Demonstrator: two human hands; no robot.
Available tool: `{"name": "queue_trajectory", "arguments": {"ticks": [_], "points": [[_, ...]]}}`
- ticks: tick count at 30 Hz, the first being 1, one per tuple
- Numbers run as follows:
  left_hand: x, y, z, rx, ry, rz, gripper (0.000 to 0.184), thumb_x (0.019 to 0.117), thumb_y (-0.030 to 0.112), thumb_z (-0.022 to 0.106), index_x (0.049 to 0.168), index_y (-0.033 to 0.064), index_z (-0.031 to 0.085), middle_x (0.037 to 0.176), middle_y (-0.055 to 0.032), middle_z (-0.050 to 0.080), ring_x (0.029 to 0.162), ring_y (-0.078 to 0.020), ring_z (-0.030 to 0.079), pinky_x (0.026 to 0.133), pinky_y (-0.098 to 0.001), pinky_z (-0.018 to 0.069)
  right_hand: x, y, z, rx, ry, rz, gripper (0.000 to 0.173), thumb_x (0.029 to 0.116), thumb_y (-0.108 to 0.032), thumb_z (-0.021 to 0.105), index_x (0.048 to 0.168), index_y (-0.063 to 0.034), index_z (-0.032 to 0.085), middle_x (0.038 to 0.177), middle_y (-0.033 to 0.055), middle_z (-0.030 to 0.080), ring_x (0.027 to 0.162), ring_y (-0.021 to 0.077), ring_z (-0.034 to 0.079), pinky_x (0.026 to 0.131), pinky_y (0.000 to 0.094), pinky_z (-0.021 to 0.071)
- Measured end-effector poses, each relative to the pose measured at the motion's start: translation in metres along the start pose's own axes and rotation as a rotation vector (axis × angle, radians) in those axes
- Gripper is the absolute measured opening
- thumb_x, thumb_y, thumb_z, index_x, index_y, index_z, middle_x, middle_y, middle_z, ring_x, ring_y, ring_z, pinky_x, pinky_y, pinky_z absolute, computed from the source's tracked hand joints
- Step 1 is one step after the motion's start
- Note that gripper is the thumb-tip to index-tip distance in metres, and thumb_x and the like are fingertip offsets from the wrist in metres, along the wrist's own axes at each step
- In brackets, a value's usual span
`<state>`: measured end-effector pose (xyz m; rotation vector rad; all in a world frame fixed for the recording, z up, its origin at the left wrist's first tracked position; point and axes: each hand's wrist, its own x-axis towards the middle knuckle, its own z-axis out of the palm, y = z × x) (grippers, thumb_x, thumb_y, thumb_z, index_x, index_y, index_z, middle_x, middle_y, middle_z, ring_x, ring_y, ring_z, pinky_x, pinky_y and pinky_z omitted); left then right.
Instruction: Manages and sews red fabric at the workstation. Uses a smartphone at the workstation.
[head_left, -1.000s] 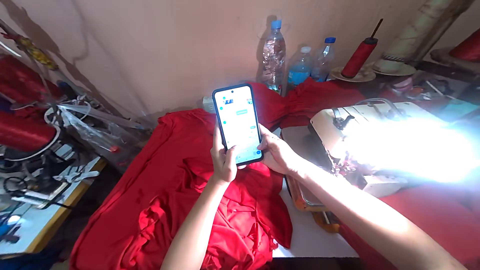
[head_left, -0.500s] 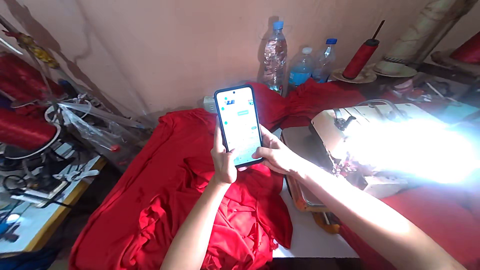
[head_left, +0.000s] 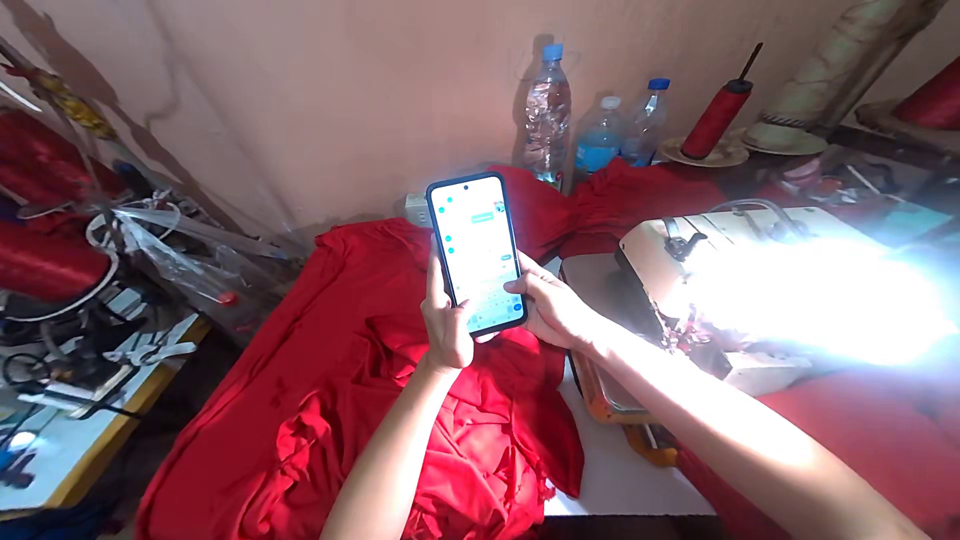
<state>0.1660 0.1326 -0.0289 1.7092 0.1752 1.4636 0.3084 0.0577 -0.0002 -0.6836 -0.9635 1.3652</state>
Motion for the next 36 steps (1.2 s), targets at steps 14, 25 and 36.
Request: {"name": "queue_trajectory", "arguments": {"ticks": [14, 25, 36], "points": [[-0.0015, -0.005, -0.0008, 0.11, -0.047, 0.124, 0.074, 0.0959, 0.024, 0.048, 0.155, -0.0085, 0.017, 0.125, 0.0052, 0.067, 0.105, 0.0029, 0.066, 0.092, -0.0231, 0.0574, 0.0015, 0.0021, -0.0023, 0.03, 0.042, 0.015, 0.038, 0.1085, -0.031, 0.024, 0.136, -0.018, 0.047, 0.112, 0.0044, 0.07, 0.1, 0.017, 0.071, 0.084, 0.036, 0.0614], [-0.0037, -0.0032, -0.0022, 0.014, -0.014, 0.031, 0.075, 0.0936, 0.024, 0.05, 0.156, -0.0064, 0.022, 0.129, 0.0085, 0.066, 0.112, 0.0031, 0.063, 0.097, -0.0244, 0.0541, 0.0037, 0.0053, -0.0088, 0.043, -0.046, 0.012, 0.038, 0.0989, -0.026, 0.033, 0.134, -0.0234, 0.047, 0.114, 0.0021, 0.07, 0.103, 0.0167, 0.071, 0.084, 0.0378, 0.0612], [-0.0033, -0.0034, -0.0021, 0.038, -0.013, 0.023, 0.076, 0.0889, 0.018, 0.048, 0.154, -0.0098, 0.02, 0.122, 0.0057, 0.068, 0.105, 0.0024, 0.066, 0.092, -0.0243, 0.0565, -0.0018, 0.0013, -0.0027, -0.042, -0.001, -0.026, 0.052, 0.0891, 0.006, 0.037, 0.135, -0.0157, 0.046, 0.108, 0.0019, 0.07, 0.094, 0.0148, 0.072, 0.081, 0.0359, 0.0624]]}}
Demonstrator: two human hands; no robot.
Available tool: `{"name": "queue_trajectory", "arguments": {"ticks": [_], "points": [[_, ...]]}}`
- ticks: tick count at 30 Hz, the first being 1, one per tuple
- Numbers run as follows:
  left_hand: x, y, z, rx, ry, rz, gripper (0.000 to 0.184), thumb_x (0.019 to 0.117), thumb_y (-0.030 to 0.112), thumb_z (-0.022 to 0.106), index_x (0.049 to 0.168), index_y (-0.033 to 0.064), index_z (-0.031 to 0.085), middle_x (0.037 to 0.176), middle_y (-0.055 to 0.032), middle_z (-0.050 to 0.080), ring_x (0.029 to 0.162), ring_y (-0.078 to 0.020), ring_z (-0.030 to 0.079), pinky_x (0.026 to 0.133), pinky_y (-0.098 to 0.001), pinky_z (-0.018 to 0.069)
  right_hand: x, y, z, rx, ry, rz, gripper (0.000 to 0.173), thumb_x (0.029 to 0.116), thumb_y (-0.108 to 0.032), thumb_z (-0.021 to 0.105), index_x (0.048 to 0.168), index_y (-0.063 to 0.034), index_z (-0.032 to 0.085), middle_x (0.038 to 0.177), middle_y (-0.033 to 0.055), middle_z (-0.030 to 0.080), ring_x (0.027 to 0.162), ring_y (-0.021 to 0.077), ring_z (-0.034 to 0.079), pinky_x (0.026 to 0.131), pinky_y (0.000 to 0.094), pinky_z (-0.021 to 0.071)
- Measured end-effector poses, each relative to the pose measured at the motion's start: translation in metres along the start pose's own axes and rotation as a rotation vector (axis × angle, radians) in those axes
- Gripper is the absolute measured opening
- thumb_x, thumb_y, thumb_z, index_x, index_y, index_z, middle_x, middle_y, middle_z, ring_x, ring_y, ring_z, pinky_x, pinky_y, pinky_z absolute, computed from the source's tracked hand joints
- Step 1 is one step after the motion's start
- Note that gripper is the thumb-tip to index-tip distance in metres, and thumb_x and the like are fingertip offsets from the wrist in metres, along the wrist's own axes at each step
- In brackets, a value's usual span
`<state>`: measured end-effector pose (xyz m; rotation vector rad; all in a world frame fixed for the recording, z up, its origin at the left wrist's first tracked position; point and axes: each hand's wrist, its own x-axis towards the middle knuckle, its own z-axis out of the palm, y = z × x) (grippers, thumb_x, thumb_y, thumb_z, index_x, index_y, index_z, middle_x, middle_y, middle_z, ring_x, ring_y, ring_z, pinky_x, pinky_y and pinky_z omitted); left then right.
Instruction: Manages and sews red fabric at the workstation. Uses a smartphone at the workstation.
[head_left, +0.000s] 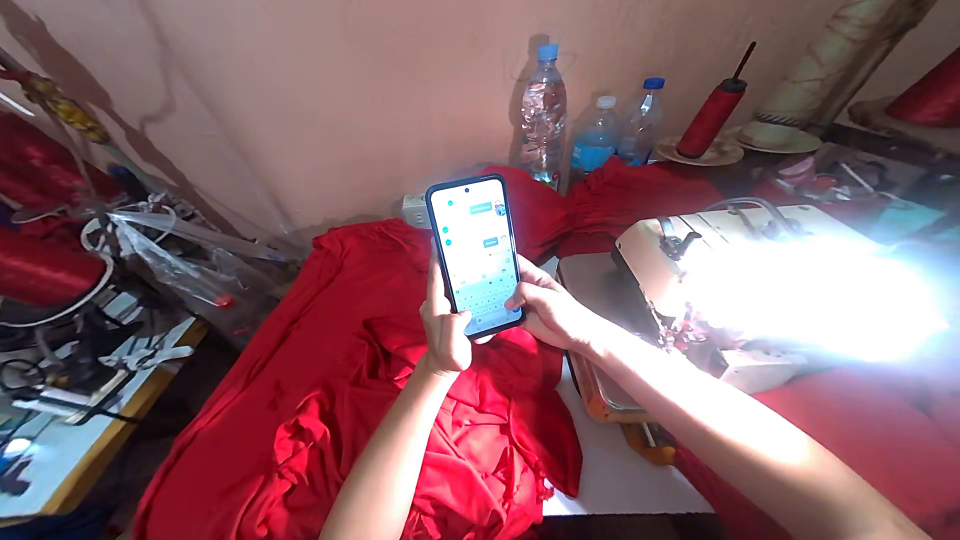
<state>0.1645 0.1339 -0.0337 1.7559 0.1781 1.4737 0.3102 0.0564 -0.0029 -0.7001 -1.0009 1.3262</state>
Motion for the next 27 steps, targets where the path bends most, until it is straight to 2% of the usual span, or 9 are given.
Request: {"name": "queue_trajectory", "arguments": {"ticks": [5, 8, 9, 11, 13, 16, 19, 21, 27], "points": [[-0.001, -0.002, -0.001, 0.015, -0.002, 0.027, 0.076, 0.0881, 0.015, 0.047, 0.153, -0.0129, 0.02, 0.12, 0.0048, 0.068, 0.103, 0.0032, 0.066, 0.091, -0.023, 0.0563, -0.001, -0.002, 0.002, -0.004, 0.006, -0.001, 0.054, 0.0876, 0.011, 0.039, 0.135, -0.0133, 0.044, 0.108, 0.0037, 0.07, 0.093, 0.0156, 0.072, 0.079, 0.0356, 0.0629], [0.0, 0.0, 0.002, -0.03, 0.012, -0.01, 0.076, 0.0876, 0.014, 0.048, 0.155, -0.0072, 0.019, 0.119, 0.0095, 0.068, 0.101, 0.0029, 0.067, 0.09, -0.0231, 0.0576, -0.001, -0.002, 0.003, -0.009, 0.006, -0.002, 0.054, 0.0873, 0.011, 0.039, 0.135, -0.0133, 0.043, 0.108, 0.0028, 0.07, 0.093, 0.0148, 0.072, 0.079, 0.0349, 0.063], [0.0, -0.001, 0.002, -0.027, 0.01, -0.004, 0.073, 0.0936, 0.021, 0.048, 0.155, -0.006, 0.019, 0.122, 0.0101, 0.067, 0.103, 0.0034, 0.066, 0.091, -0.0227, 0.0571, -0.001, -0.002, 0.003, -0.006, 0.004, -0.005, 0.054, 0.0871, 0.01, 0.039, 0.135, -0.0136, 0.044, 0.107, 0.0025, 0.069, 0.093, 0.0143, 0.072, 0.079, 0.0346, 0.0628], [0.002, 0.0, 0.002, -0.006, 0.059, -0.031, 0.076, 0.101, 0.048, 0.047, 0.153, -0.0044, 0.027, 0.127, 0.0095, 0.066, 0.109, 0.0039, 0.064, 0.095, -0.0224, 0.0555, 0.001, -0.001, 0.001, 0.007, 0.0, -0.011, 0.053, 0.0871, 0.007, 0.039, 0.136, -0.0149, 0.044, 0.108, 0.0028, 0.069, 0.094, 0.0152, 0.072, 0.079, 0.0355, 0.0625], [0.007, 0.003, 0.0, 0.059, 0.097, -0.035, 0.077, 0.1045, 0.056, 0.037, 0.148, -0.0071, 0.04, 0.139, 0.0027, 0.06, 0.122, 0.0025, 0.057, 0.106, -0.0239, 0.0474, 0.002, 0.0, -0.002, 0.022, 0.0, -0.007, 0.053, 0.0868, 0.004, 0.038, 0.135, -0.0169, 0.043, 0.109, 0.0033, 0.068, 0.095, 0.0165, 0.071, 0.079, 0.037, 0.0626], [0.019, 0.011, -0.008, 0.164, 0.156, -0.105, 0.058, 0.1092, 0.04, 0.031, 0.133, -0.006, 0.057, 0.124, -0.0003, 0.067, 0.113, 0.0006, 0.061, 0.101, -0.0249, 0.0493, 0.004, 0.003, -0.007, 0.026, -0.003, 0.009, 0.05, 0.0898, -0.002, 0.037, 0.137, -0.018, 0.043, 0.112, 0.0047, 0.067, 0.097, 0.0185, 0.071, 0.079, 0.0384, 0.0624], [0.035, 0.016, -0.02, 0.149, 0.118, -0.215, 0.038, 0.1101, 0.021, 0.034, 0.125, 0.0019, 0.063, 0.105, 0.0061, 0.07, 0.096, 0.0, 0.066, 0.088, -0.0242, 0.056, 0.008, 0.006, -0.01, -0.005, -0.011, 0.037, 0.045, 0.0922, -0.008, 0.038, 0.136, -0.018, 0.043, 0.112, 0.0057, 0.067, 0.097, 0.0198, 0.071, 0.077, 0.0385, 0.0628], [0.041, 0.016, -0.026, 0.088, 0.103, -0.284, 0.033, 0.1097, 0.018, 0.038, 0.121, 0.0063, 0.067, 0.105, 0.0059, 0.073, 0.098, -0.0025, 0.068, 0.09, -0.0276, 0.0572, 0.01, 0.008, -0.011, -0.018, -0.021, 0.069, 0.048, 0.0926, -0.01, 0.039, 0.141, -0.0159, 0.039, 0.114, 0.009, 0.066, 0.098, 0.0229, 0.071, 0.077, 0.0403, 0.0629], [0.04, 0.016, -0.032, 0.11, 0.095, -0.375, 0.027, 0.1063, 0.006, 0.045, 0.126, -0.0014, 0.063, 0.11, 0.001, 0.071, 0.098, -0.0024, 0.068, 0.09, -0.0261, 0.0567, 0.01, 0.009, -0.013, -0.057, -0.028, 0.112, 0.05, 0.0945, -0.011, 0.036, 0.144, -0.015, 0.037, 0.114, 0.0087, 0.066, 0.097, 0.021, 0.071, 0.076, 0.0375, 0.0626]]}}
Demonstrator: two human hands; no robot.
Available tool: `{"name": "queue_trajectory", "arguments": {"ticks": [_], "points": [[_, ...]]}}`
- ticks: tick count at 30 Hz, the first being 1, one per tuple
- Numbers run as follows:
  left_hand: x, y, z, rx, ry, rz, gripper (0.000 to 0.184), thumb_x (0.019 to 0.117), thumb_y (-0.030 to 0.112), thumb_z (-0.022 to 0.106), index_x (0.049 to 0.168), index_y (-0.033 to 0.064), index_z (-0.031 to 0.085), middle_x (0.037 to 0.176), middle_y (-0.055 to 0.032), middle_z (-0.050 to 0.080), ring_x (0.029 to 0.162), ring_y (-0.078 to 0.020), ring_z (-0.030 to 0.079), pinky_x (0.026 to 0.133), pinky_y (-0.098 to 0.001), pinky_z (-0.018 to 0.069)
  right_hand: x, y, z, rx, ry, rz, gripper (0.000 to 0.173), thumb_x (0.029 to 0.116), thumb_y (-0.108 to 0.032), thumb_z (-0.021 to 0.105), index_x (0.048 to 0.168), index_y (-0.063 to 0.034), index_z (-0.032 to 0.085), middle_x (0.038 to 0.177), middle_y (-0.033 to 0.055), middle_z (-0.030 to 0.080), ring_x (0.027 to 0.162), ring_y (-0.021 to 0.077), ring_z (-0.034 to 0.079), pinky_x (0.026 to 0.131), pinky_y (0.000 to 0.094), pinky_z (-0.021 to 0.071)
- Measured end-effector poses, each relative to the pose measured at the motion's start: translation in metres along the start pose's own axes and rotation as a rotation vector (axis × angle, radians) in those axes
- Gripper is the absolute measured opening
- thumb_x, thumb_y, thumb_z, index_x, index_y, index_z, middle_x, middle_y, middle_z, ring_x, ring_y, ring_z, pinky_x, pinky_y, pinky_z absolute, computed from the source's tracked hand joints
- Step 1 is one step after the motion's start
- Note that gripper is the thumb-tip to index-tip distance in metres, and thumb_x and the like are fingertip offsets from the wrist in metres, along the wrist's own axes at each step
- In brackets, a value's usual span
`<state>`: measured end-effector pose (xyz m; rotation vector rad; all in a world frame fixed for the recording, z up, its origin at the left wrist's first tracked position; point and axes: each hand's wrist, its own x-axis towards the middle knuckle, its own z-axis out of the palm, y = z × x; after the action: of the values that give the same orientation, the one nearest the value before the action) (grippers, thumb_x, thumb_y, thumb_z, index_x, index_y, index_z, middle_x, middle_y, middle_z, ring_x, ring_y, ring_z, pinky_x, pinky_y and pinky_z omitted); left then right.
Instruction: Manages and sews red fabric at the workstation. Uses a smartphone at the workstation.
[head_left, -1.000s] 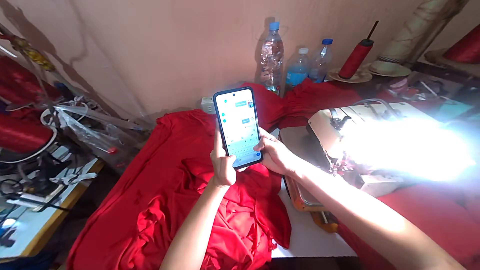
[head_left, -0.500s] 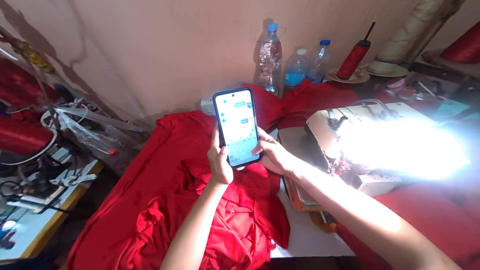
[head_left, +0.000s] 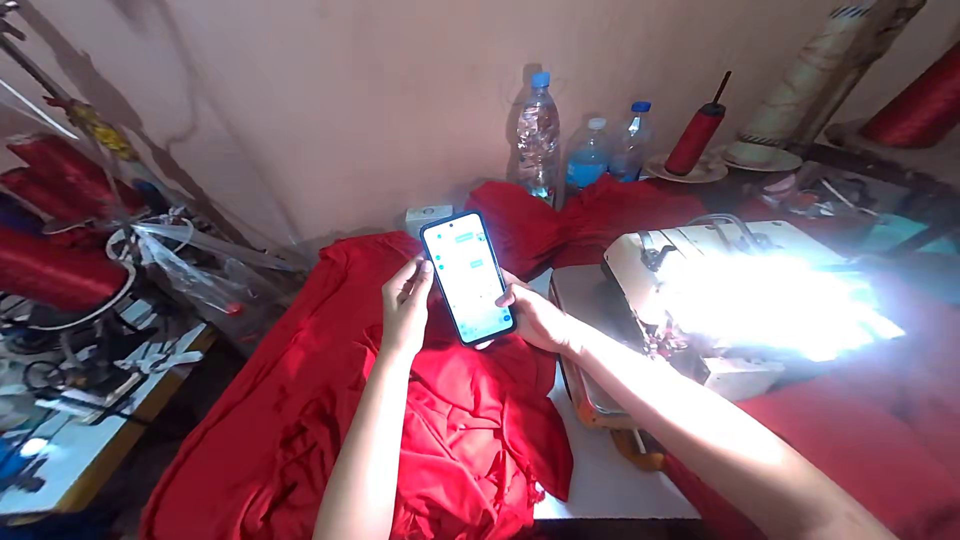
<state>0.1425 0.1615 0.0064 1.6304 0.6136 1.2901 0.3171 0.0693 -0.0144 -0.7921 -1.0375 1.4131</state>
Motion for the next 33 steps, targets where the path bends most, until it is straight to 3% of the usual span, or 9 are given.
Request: {"name": "queue_trajectory", "arguments": {"ticks": [9, 13, 15, 18, 20, 23, 26, 29, 33], "points": [[0.001, -0.001, -0.004, 0.016, -0.102, -0.032, 0.033, 0.1073, 0.007, 0.041, 0.137, -0.0005, 0.055, 0.119, -0.0041, 0.067, 0.105, -0.0067, 0.067, 0.095, -0.0304, 0.0557, 0.0, 0.001, -0.004, -0.001, -0.038, 0.021, 0.052, 0.0941, -0.013, 0.036, 0.145, -0.0162, 0.034, 0.115, 0.0079, 0.066, 0.098, 0.0204, 0.071, 0.076, 0.0375, 0.0624], [0.0, 0.001, 0.003, -0.099, -0.016, -0.159, 0.031, 0.1061, 0.002, 0.041, 0.134, -0.001, 0.055, 0.108, -0.0044, 0.07, 0.092, -0.0105, 0.071, 0.082, -0.0316, 0.0606, 0.002, -0.001, -0.004, -0.086, 0.017, 0.052, 0.043, 0.1016, -0.022, 0.032, 0.144, -0.0125, 0.036, 0.118, 0.0078, 0.063, 0.104, 0.0164, 0.067, 0.086, 0.035, 0.0588], [0.0, -0.002, 0.007, -0.078, 0.019, -0.173, 0.03, 0.1045, -0.001, 0.044, 0.132, -0.0031, 0.055, 0.105, -0.0042, 0.07, 0.088, -0.0086, 0.07, 0.079, -0.0293, 0.0601, -0.001, -0.005, 0.0, -0.331, 0.194, -0.011, 0.045, 0.1077, -0.024, 0.03, 0.147, -0.0037, 0.04, 0.126, 0.0124, 0.061, 0.112, 0.0156, 0.063, 0.095, 0.0336, 0.0529], [0.008, -0.013, 0.02, 0.06, 0.03, -0.134, 0.03, 0.1034, 0.001, 0.049, 0.131, -0.0077, 0.056, 0.107, -0.0087, 0.068, 0.091, -0.0058, 0.066, 0.082, -0.0264, 0.0561, -0.006, 0.002, -0.008, -0.849, 0.527, -0.608, 0.05, 0.0985, -0.022, 0.05, 0.138, 0.009, 0.049, 0.133, 0.024, 0.06, 0.12, 0.0258, 0.062, 0.099, 0.0407, 0.0517], [0.018, -0.022, 0.036, 0.086, -0.022, -0.162, 0.034, 0.1062, 0.004, 0.045, 0.137, -0.007, 0.052, 0.113, -0.0133, 0.067, 0.093, -0.0088, 0.067, 0.084, -0.0298, 0.0571, -0.005, 0.005, -0.014, -0.993, 0.598, -1.009, 0.059, 0.1003, -0.044, 0.048, 0.129, 0.0074, 0.05, 0.126, 0.0243, 0.06, 0.117, 0.0252, 0.06, 0.099, 0.0389, 0.0509], [0.029, -0.038, 0.071, 0.069, -0.122, -0.111, 0.034, 0.1058, 0.006, 0.047, 0.136, -0.0061, 0.055, 0.118, -0.0149, 0.067, 0.099, -0.01, 0.066, 0.09, -0.0309, 0.0553, -0.01, 0.01, 0.003, -1.064, 0.388, -1.197, 0.057, 0.1007, -0.053, 0.044, 0.117, 0.0001, 0.057, 0.107, 0.0178, 0.067, 0.104, 0.0221, 0.065, 0.093, 0.0363, 0.0524], [0.043, -0.072, 0.1, 0.089, -0.145, -0.017, 0.035, 0.1052, 0.012, 0.053, 0.136, -0.0035, 0.059, 0.123, -0.0169, 0.068, 0.103, -0.0126, 0.067, 0.092, -0.0329, 0.0548, -0.008, 0.013, 0.016, -1.117, 0.169, -1.198, 0.055, 0.0997, -0.045, 0.044, 0.115, 0.0044, 0.062, 0.106, 0.021, 0.067, 0.096, 0.0245, 0.066, 0.085, 0.0321, 0.0544], [0.055, -0.092, 0.125, -0.03, -0.087, -0.06, 0.031, 0.1047, 0.008, 0.052, 0.131, -0.0059, 0.06, 0.115, -0.017, 0.069, 0.095, -0.0138, 0.069, 0.085, -0.0333, 0.0586, -0.007, 0.013, 0.016, -1.105, 0.122, -1.129, 0.057, 0.0966, -0.043, 0.046, 0.116, 0.0079, 0.062, 0.108, 0.0234, 0.066, 0.091, 0.0251, 0.066, 0.076, 0.0327, 0.0555], [0.055, -0.108, 0.134, -0.064, -0.125, -0.098, 0.033, 0.1055, 0.008, 0.051, 0.135, -0.0045, 0.057, 0.114, -0.0146, 0.069, 0.093, -0.011, 0.068, 0.084, -0.0314, 0.0574, -0.008, 0.012, 0.02, -1.101, 0.073, -1.12, 0.059, 0.0988, -0.045, 0.044, 0.117, 0.0081, 0.063, 0.108, 0.0236, 0.067, 0.091, 0.0262, 0.067, 0.076, 0.0339, 0.0561]]}}
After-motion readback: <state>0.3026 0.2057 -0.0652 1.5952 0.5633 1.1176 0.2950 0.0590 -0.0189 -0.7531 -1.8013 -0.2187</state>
